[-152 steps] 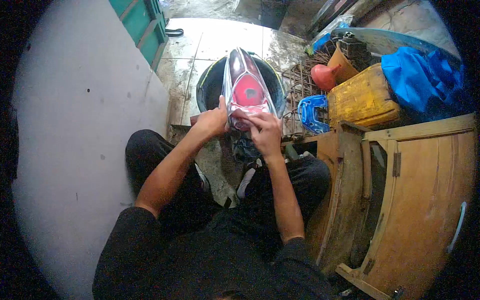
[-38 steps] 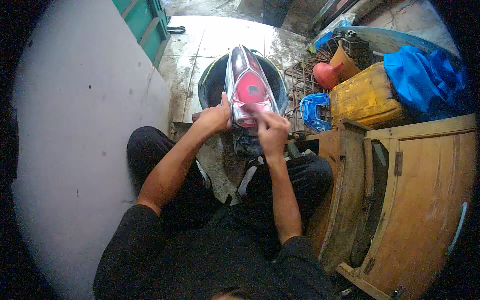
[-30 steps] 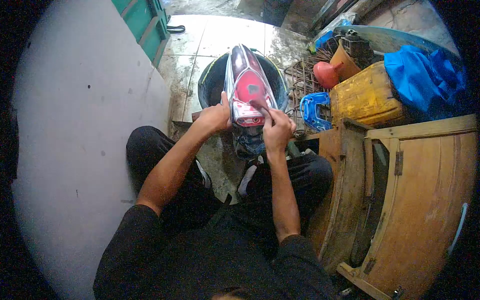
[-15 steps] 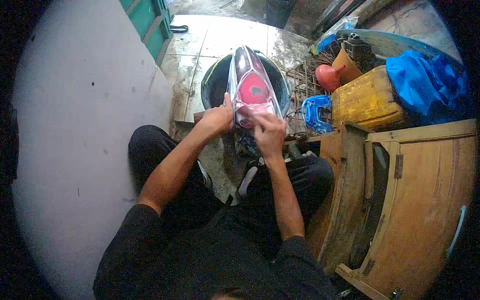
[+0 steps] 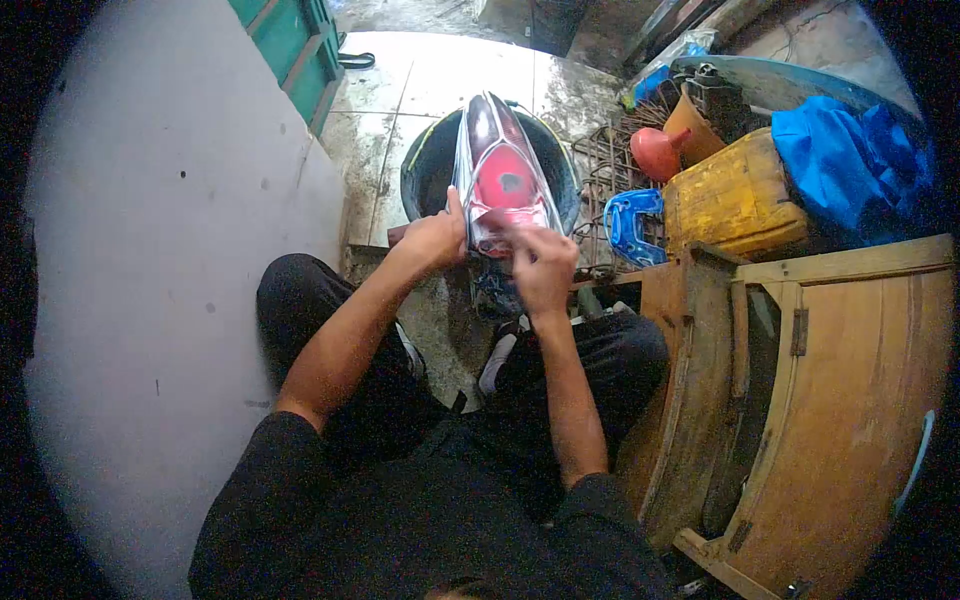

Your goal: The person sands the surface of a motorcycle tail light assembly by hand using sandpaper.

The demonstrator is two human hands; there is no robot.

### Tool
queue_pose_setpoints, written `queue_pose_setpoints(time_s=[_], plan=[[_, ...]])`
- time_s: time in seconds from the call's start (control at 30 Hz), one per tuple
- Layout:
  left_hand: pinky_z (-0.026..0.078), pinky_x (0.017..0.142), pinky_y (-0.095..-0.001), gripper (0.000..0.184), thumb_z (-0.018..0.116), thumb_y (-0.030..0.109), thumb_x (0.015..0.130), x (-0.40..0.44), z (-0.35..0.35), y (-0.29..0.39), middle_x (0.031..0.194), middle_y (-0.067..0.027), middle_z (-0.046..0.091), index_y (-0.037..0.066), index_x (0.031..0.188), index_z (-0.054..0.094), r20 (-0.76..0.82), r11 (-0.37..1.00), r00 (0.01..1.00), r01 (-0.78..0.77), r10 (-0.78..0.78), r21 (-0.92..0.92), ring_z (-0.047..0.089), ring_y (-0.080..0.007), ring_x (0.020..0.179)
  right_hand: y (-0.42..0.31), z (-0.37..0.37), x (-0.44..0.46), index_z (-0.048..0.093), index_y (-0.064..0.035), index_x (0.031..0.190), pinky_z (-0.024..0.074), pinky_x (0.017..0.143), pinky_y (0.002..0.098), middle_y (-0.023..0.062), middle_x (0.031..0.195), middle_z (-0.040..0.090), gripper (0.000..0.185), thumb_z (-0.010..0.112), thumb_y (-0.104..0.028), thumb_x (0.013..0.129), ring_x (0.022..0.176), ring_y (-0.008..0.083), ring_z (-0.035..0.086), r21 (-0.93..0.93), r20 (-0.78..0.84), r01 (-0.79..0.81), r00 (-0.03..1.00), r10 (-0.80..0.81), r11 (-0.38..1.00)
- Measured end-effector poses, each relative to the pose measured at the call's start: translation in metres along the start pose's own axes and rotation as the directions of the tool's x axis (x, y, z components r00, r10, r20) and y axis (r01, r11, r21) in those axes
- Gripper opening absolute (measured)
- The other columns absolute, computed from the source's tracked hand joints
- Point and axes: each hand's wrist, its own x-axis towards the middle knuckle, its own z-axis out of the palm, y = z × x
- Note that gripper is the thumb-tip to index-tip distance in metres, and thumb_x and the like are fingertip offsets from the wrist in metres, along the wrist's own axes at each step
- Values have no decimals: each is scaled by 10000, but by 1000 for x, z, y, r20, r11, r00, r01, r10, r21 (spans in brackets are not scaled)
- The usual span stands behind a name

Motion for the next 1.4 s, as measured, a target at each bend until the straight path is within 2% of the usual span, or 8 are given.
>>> queue_pose_setpoints(time_s=[0.2,0.27,0.33,0.4,0.7,0.83,0.93,1.4], plan=[[552,787,-484,822,577,148,850,4,5,-1,1051,-291,668,-194,1443,121,-23,1000,1000,15,-16,-8,701,-386,913,-3,-3,3,746,-10,908,519,782,357,129,897,717,109,721,-91,838,842,267,691,67,65,110,991,-114,992],[551,787,-489,814,571,144,851,3,7,0,1052,-290,668,-193,1444,126,-26,1000,1000,17,-17,-16,701,-390,911,8,-4,6,743,-20,904,512,778,349,109,905,722,115,720,-114,842,855,259,689,80,-71,-242,966,248,967],[549,783,-491,815,570,143,851,1,7,-1,1058,-294,665,-194,1444,125,-43,1000,999,3,-4,-18,699,-396,916,3,-8,6,745,-31,916,508,746,343,91,921,726,138,720,-148,847,834,258,688,-124,-94,-212,975,201,970],[550,780,-488,816,573,144,850,1,4,-1,1056,-295,665,-196,1443,129,-35,1000,999,10,-11,-19,700,-395,912,-7,-11,1,750,-92,939,353,990,425,59,972,723,168,702,-232,860,970,221,658,-33,129,-4,992,8,999],[548,795,-480,869,607,151,837,0,2,2,1068,-301,660,-197,1447,97,1,1000,1000,10,-10,-24,698,-387,925,16,-9,5,743,-97,964,372,1008,428,41,963,712,151,707,-173,838,940,219,649,-58,-55,-327,945,324,943],[545,810,-480,885,616,159,838,1,-1,3,1084,-304,655,-191,1453,84,17,999,999,32,-32,-19,694,-382,950,-8,-7,1,734,-91,967,386,939,448,53,954,682,159,704,-186,842,936,258,630,-114,64,49,997,-41,992],[543,821,-479,881,611,159,843,2,1,2,1103,-306,649,-187,1456,82,25,999,999,32,-31,-32,690,-381,967,11,-5,6,735,-95,961,377,928,450,46,916,668,154,703,-199,852,952,246,617,-105,-54,-278,960,273,955],[542,836,-467,889,611,145,835,0,-5,6,1125,-309,644,-196,1455,73,37,999,999,39,-39,-20,689,-369,984,11,8,5,700,-166,1199,352,912,429,49,858,528,360,659,-223,846,870,225,547,-152,93,33,995,-19,988]])
